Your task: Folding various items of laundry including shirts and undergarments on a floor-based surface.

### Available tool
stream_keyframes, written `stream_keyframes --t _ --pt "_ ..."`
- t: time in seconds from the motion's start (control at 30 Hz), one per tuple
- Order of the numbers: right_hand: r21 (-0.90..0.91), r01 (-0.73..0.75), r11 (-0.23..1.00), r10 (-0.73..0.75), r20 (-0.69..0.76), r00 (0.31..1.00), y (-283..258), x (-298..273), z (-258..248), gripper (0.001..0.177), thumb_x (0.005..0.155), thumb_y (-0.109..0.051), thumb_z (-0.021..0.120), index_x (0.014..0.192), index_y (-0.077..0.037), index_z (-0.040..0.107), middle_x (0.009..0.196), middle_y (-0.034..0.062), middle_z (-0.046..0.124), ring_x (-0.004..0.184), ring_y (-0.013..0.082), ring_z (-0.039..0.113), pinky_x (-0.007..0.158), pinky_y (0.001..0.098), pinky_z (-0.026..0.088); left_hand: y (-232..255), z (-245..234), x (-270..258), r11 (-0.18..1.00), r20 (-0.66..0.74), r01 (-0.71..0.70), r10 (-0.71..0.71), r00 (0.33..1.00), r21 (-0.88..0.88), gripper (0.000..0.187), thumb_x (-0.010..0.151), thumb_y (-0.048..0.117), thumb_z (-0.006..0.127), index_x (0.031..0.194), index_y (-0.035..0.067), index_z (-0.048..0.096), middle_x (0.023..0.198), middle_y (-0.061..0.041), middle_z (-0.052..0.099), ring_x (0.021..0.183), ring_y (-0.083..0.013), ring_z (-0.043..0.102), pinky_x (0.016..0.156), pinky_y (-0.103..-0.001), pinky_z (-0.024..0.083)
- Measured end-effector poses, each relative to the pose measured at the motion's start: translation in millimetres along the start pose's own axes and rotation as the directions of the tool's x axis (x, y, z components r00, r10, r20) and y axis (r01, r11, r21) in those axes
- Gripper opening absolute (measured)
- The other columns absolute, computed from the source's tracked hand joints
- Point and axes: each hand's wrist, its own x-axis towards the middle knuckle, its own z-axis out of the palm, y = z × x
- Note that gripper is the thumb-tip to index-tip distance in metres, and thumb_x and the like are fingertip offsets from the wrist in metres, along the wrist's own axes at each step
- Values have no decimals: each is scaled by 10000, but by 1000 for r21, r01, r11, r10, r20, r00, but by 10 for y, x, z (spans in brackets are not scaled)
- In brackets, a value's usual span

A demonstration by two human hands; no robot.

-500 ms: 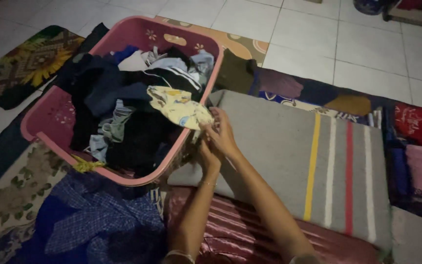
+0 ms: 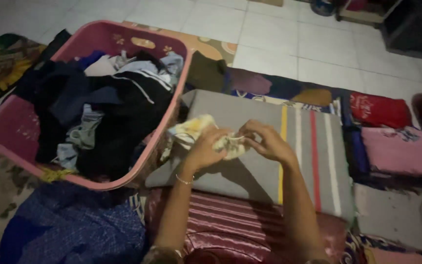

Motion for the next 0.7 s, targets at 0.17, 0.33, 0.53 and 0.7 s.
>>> stream_keyframes --t 0.17,0.33,0.53,0.7 --pt "-263 112 958 -143 -99 985 -310 -569 -567 157 860 -52 742 998 -29 671 1089 117 704 1014 258 681 835 372 554 299 249 245 951 481 211 -78 873 -227 424 779 282 827 1136 80 724 1049 -138 735 1049 -295 661 968 -397 521" --pt "-173 253 952 -273 -102 957 -236 -1051 -958 80 920 -55 719 986 -42 675 1128 120 720 1105 272 684 939 390 544 738 117 519 970 584 162 -25 811 -183 548 716 408 910 1136 105 732 974 -115 735 935 -281 692 845 -422 531" --pt "-62 -136 989 118 -239 964 509 -1224 -1146 115 901 -33 704 1013 -25 678 1009 121 721 964 202 693 871 340 571 641 245 786 752 744 659 -430 512 -19 302 825 337 718 1112 244 701 1019 -6 753 805 -253 731 786 -417 610" --pt "-378 -112 919 -163 -622 766 203 -1253 -1116 232 849 124 662 1019 -31 630 984 120 644 895 247 653 805 346 525 536 510 941 969 31 -246 247 969 -22 137 899 83 743 1024 136 725 1034 -45 758 981 -285 709 1009 -413 487"
